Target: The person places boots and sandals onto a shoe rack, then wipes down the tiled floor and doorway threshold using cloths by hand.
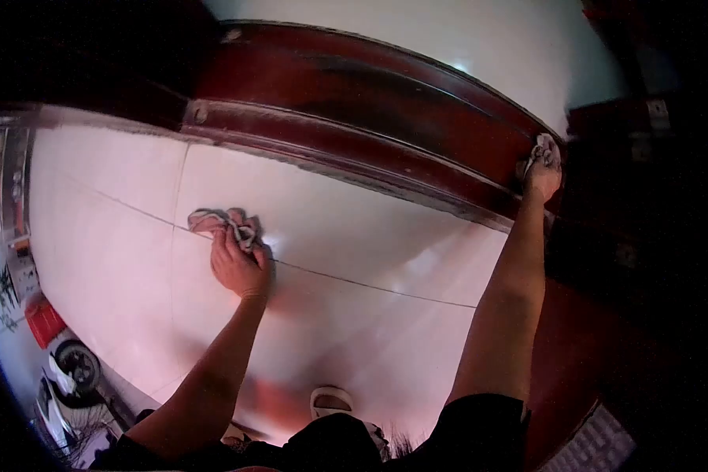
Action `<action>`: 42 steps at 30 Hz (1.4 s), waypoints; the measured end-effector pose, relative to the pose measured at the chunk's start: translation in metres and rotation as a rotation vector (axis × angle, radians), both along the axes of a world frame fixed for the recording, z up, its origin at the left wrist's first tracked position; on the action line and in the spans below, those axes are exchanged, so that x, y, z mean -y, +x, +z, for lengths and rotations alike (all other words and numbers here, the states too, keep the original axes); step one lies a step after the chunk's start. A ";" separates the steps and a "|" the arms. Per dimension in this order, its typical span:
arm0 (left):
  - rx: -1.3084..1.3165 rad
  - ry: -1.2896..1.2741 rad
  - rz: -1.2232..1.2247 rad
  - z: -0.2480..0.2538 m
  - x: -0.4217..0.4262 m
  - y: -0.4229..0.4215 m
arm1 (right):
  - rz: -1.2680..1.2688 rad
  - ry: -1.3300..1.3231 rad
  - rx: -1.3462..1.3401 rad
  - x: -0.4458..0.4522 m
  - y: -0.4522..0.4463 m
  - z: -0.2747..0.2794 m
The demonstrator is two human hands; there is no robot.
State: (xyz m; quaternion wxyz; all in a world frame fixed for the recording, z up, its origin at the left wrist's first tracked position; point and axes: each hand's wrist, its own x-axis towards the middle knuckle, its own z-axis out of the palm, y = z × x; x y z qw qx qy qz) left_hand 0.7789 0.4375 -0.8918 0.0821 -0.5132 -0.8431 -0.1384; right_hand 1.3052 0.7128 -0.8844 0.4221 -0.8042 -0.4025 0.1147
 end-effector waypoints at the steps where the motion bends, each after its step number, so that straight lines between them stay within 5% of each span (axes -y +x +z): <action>1: 0.011 -0.009 -0.002 -0.001 0.000 -0.001 | 0.060 0.005 0.046 -0.006 -0.032 0.007; 3: 0.025 0.002 0.005 -0.004 0.001 -0.002 | 0.174 0.038 0.133 -0.014 -0.145 0.039; 5: 0.058 -0.006 0.006 -0.003 0.001 -0.003 | 0.336 0.195 0.481 -0.051 -0.220 -0.004; 7: 0.089 -0.020 0.011 0.001 0.001 -0.003 | 0.527 0.272 0.485 -0.063 -0.338 0.008; 12: 0.133 -0.039 0.026 0.005 0.001 -0.002 | 0.827 0.225 -0.232 -0.082 -0.568 -0.022; 14: 0.126 -0.024 0.027 0.005 0.000 -0.001 | 0.905 0.309 0.235 -0.066 -0.614 -0.028; 15: 0.126 -0.028 0.031 0.005 0.001 0.000 | 0.910 0.295 0.449 -0.031 -0.609 0.003; 22: 0.096 -0.027 -0.005 0.005 0.001 -0.002 | 1.175 0.296 0.310 0.023 -0.425 0.015; 24: 0.086 -0.038 -0.018 0.003 0.002 -0.002 | 0.994 0.240 0.557 0.047 -0.315 0.003; 25: 0.075 -0.042 -0.018 0.003 0.002 -0.002 | 0.974 0.162 0.350 0.062 -0.263 0.009; 29: 0.050 -0.049 -0.010 0.004 0.003 0.000 | 0.541 0.046 0.441 0.112 -0.114 0.040; 32: 0.066 -0.016 -0.012 0.002 0.001 -0.001 | 0.422 0.267 0.162 0.112 -0.031 -0.001; 36: 0.042 -0.014 -0.012 0.001 0.002 -0.001 | 0.419 0.683 -0.180 0.098 -0.209 0.010; 39: 0.023 -0.027 -0.012 0.000 0.004 0.000 | 0.559 0.528 -0.778 0.101 -0.326 0.001; 41: 0.004 -0.024 -0.001 0.000 0.003 0.001 | 0.498 0.293 0.342 0.106 -0.371 -0.020; 42: -0.002 -0.023 0.006 0.000 0.003 0.002 | 0.669 0.260 0.414 0.107 -0.378 -0.014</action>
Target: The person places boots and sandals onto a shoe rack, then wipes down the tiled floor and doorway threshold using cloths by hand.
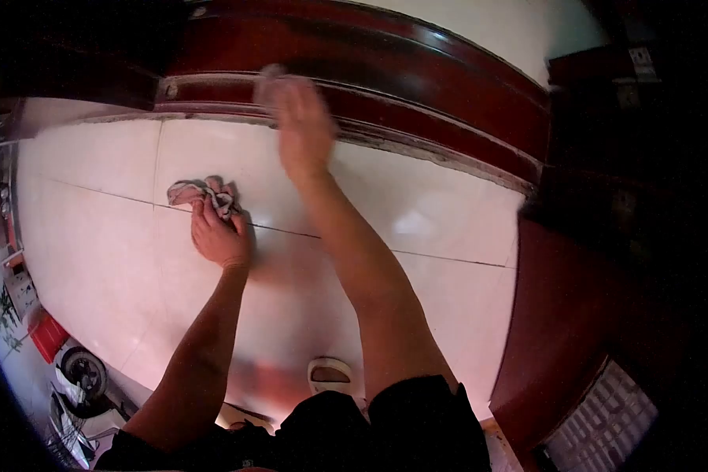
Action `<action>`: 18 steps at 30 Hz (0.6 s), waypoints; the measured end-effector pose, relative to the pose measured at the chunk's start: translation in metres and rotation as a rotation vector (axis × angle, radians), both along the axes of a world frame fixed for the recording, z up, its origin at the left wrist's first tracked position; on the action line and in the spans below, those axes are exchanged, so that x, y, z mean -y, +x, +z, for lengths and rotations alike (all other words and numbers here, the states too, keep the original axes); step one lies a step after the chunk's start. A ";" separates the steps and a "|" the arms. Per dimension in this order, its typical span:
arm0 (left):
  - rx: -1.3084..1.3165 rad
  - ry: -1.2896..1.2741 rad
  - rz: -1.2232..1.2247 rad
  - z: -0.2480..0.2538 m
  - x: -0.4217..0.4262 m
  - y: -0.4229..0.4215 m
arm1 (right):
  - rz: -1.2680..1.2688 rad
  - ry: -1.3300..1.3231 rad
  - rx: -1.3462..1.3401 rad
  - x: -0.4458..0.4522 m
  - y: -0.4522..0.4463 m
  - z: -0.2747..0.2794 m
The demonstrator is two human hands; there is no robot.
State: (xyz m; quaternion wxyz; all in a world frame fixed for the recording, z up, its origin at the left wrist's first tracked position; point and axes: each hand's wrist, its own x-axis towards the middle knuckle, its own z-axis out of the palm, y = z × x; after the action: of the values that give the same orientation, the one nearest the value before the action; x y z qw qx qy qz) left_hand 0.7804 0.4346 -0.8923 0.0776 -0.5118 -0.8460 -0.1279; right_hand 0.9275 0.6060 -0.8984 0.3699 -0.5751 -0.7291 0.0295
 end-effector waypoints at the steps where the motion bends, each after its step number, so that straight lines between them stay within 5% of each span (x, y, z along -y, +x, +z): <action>1: -0.006 0.015 0.001 -0.002 0.000 0.000 | 0.160 -0.036 0.089 0.000 -0.007 0.006; 3: -0.002 0.033 0.000 -0.007 0.002 -0.001 | 0.394 0.029 0.202 -0.010 0.025 0.005; 8: 0.014 0.065 -0.027 -0.008 0.001 -0.003 | 0.195 -0.059 0.198 0.027 0.220 0.026; 14: 0.042 0.049 -0.015 0.000 -0.003 -0.001 | -0.638 -0.243 -0.297 0.046 0.367 0.034; 16: 0.039 0.048 -0.018 0.002 -0.001 -0.002 | -1.093 -0.543 0.088 0.038 0.403 0.020; 17: 0.037 0.050 -0.017 0.004 -0.002 -0.001 | -1.078 -0.504 -0.138 0.032 0.426 -0.008; 18: 0.035 0.052 -0.015 0.005 -0.003 0.000 | -1.024 -0.461 -0.060 0.030 0.385 0.013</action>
State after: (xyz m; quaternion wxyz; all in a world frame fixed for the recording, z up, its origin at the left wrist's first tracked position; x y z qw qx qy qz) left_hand 0.7807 0.4374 -0.8874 0.0750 -0.5138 -0.8396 -0.1595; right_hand 1.3128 0.5764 -0.8853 0.2223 -0.9205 -0.3205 0.0211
